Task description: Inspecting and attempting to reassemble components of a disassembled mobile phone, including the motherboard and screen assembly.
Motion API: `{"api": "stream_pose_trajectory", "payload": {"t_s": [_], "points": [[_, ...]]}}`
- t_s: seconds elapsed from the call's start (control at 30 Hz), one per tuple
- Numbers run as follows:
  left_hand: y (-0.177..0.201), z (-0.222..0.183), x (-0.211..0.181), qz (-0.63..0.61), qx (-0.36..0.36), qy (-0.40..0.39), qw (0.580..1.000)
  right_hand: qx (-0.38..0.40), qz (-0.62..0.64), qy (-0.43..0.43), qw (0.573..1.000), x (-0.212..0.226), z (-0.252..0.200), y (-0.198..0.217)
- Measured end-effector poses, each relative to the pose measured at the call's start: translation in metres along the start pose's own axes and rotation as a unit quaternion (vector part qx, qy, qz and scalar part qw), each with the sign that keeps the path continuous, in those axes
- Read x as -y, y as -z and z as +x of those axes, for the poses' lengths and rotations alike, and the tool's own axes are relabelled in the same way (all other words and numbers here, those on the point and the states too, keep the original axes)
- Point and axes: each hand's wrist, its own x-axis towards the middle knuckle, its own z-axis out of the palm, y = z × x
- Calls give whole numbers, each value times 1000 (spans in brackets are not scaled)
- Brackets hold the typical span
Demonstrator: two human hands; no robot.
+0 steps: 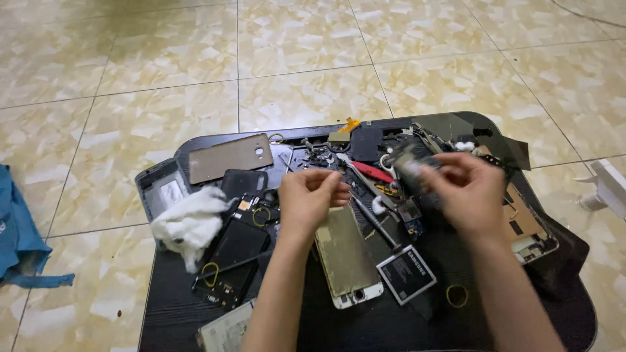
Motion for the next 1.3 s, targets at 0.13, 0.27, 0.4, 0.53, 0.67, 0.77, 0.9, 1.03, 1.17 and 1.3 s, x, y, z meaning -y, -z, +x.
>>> {"api": "stream_pose_trajectory", "payload": {"t_s": [0.13, 0.27, 0.4, 0.53, 0.67, 0.77, 0.9, 1.03, 1.17, 1.3], "points": [[-13, 6, -21, 70, -45, 22, 996, -54, -80, 47, 994, -13, 30, 4], [-17, 16, -25, 82, -38, 24, 996, -80, -138, 102, 982, -9, 54, 8], [-20, 21, -33, 103, -54, 23, 993, -127, -116, 87, 981, -31, 83, 36], [-29, 33, -30, 89, -51, 27, 994, -177, -155, 121, 964, -75, 109, 69], [-43, 44, -21, 79, -34, 16, 996, -115, -151, 133, 973, -70, 130, 63], [-49, 45, -25, 77, -31, 23, 996, -58, -142, 85, 985, -51, 142, 43], [-46, 41, -29, 90, -38, 35, 995, 2, -180, -42, 983, -40, 156, 26], [-38, 44, -23, 110, -51, 37, 992, 10, -205, -35, 978, -61, 161, 24], [-37, 43, -24, 104, -48, 32, 993, 11, -204, 7, 979, -75, 163, 24], [-38, 38, -29, 123, -47, 35, 991, 29, -231, -12, 973, -79, 167, 27]]}}
